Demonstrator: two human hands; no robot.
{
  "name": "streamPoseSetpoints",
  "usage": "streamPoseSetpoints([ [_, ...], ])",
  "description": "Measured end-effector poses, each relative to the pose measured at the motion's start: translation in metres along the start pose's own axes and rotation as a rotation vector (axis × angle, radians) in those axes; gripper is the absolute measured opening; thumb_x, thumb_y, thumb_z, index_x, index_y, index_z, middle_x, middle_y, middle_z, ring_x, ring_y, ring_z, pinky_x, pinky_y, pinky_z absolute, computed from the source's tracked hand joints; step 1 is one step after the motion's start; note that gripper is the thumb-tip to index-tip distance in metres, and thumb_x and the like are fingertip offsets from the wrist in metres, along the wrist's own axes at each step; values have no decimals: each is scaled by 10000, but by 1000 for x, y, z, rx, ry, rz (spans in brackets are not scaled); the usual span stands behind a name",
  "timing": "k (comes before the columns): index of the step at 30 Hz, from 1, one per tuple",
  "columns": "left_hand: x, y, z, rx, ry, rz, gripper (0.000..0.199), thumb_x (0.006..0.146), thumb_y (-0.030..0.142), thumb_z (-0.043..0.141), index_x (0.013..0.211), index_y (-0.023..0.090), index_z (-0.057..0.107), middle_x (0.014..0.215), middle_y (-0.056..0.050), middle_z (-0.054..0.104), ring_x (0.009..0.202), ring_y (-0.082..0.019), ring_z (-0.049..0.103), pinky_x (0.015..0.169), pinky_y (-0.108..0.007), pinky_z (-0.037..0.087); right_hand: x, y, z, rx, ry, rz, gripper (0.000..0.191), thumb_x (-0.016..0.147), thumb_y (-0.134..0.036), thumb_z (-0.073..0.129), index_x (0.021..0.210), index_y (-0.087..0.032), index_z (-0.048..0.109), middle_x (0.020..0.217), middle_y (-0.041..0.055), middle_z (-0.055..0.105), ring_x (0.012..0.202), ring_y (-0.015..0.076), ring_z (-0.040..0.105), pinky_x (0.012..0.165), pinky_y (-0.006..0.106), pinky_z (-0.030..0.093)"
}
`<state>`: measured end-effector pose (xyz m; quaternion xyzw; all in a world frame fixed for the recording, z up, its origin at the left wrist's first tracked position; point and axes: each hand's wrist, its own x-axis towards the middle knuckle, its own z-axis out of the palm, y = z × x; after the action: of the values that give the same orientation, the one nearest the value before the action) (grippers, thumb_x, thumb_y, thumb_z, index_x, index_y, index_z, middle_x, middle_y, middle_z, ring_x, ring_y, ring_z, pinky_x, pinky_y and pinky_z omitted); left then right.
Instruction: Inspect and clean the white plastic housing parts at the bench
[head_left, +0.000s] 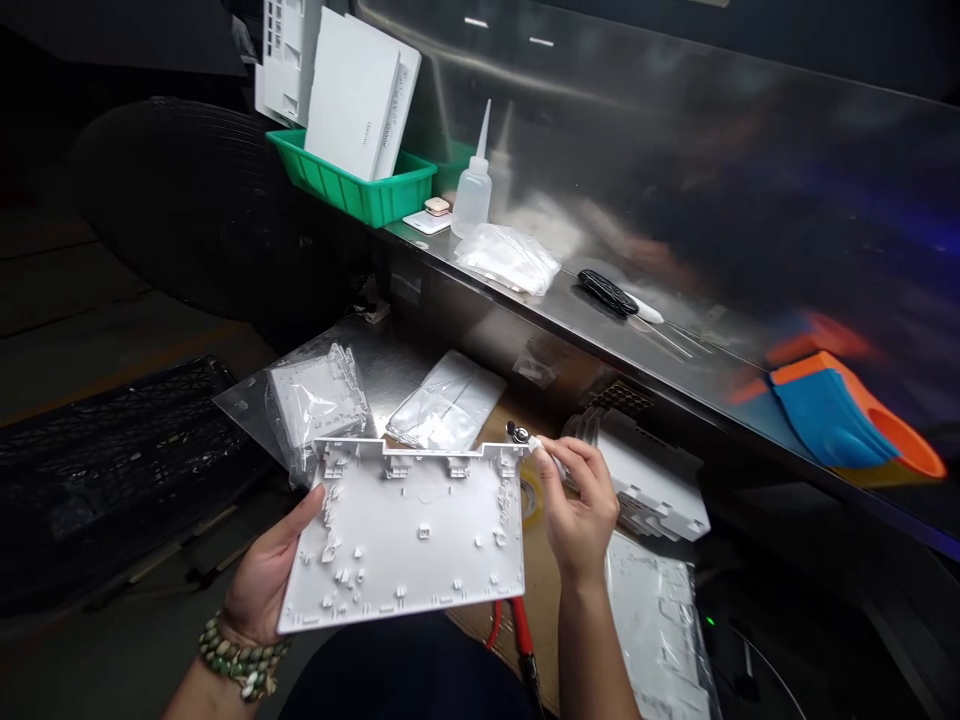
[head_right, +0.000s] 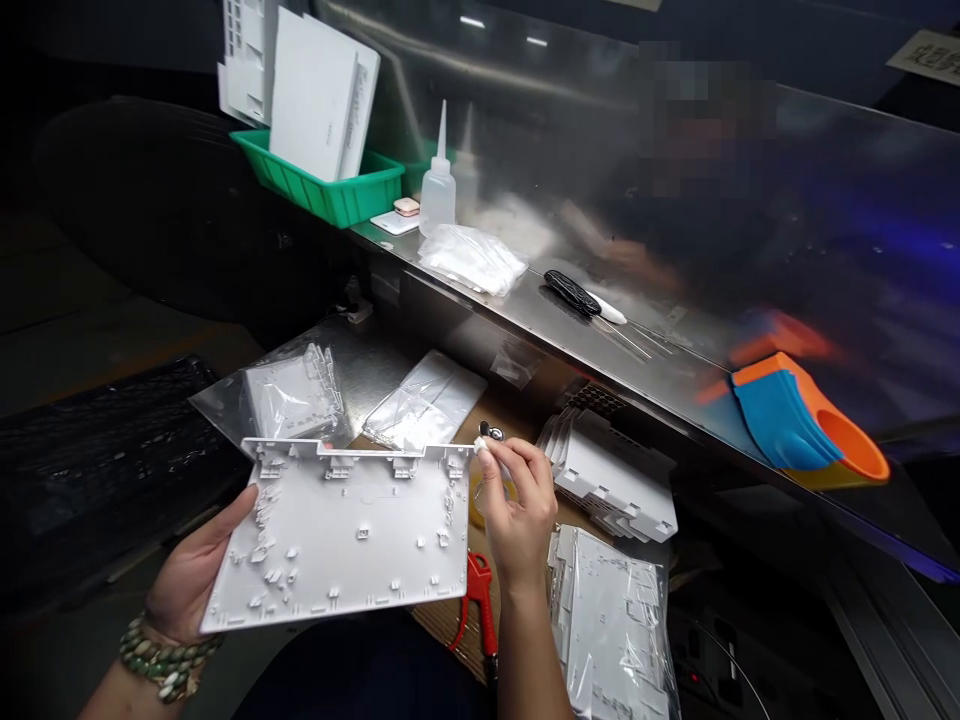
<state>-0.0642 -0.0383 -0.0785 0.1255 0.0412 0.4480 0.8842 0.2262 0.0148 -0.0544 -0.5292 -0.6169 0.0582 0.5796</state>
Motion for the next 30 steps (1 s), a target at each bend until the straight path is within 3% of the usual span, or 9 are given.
streamPoseSetpoints([
  [5, 3, -2, 2, 67, 118, 3, 640, 1033, 401, 376, 1620, 158, 300, 1526, -149, 539, 1466, -347, 408, 1261, -550, 199, -11, 21, -1, -54, -20, -18, 153, 934, -229, 696, 1062, -232, 779, 1025, 49, 683, 966, 194, 657, 888, 361, 527],
  [8, 7, -6, 9, 128, 313, 68, 668, 1003, 353, 503, 1620, 189, 305, 1487, -160, 584, 1397, -370, 506, 1228, -563, 302, -9, 26, -1, -98, 32, 6, 124, 929, -239, 706, 1022, -221, 786, 990, 48, 686, 933, 194, 655, 870, 361, 523],
  [11, 15, -17, 17, 220, 545, 152, 728, 978, 268, 586, 1631, 256, 265, 1436, -139, 640, 1307, -345, 609, 1184, -548, 397, -9, 8, 4, -39, 7, -7, 130, 927, -220, 708, 1037, -231, 776, 1006, 49, 678, 942, 195, 651, 866, 365, 527],
  [13, 22, -28, 22, 305, 629, 168, 755, 959, 254, 639, 1624, 290, 283, 1431, -117, 649, 1297, -318, 623, 1179, -509, 420, -13, -14, 12, 39, -65, -48, 166, 922, -181, 707, 1067, -240, 763, 1033, 51, 667, 965, 193, 647, 858, 359, 534],
  [16, 33, -44, 27, 469, 601, 199, 682, 956, 316, 668, 1579, 324, 389, 1518, -81, 576, 1391, -301, 539, 1216, -465, 377, -20, -47, 27, 143, -173, -116, 248, 909, -109, 702, 1115, -241, 741, 1044, 53, 656, 975, 183, 636, 842, 343, 542],
  [19, 40, -54, 29, 617, 546, 263, 569, 968, 369, 651, 1511, 334, 484, 1594, -47, 488, 1466, -296, 443, 1257, -445, 299, -25, -62, 41, 173, -189, -164, 284, 901, -79, 702, 1132, -243, 730, 1019, 44, 654, 948, 174, 622, 834, 342, 538],
  [30, 37, -38, 14, 777, 492, 169, 468, 1014, 386, 570, 1476, 375, 490, 1635, -3, 420, 1499, -270, 381, 1258, -403, 273, -32, -41, 53, 31, -133, -96, 235, 913, -131, 700, 1107, -252, 754, 1026, 49, 671, 958, 187, 638, 869, 359, 525],
])
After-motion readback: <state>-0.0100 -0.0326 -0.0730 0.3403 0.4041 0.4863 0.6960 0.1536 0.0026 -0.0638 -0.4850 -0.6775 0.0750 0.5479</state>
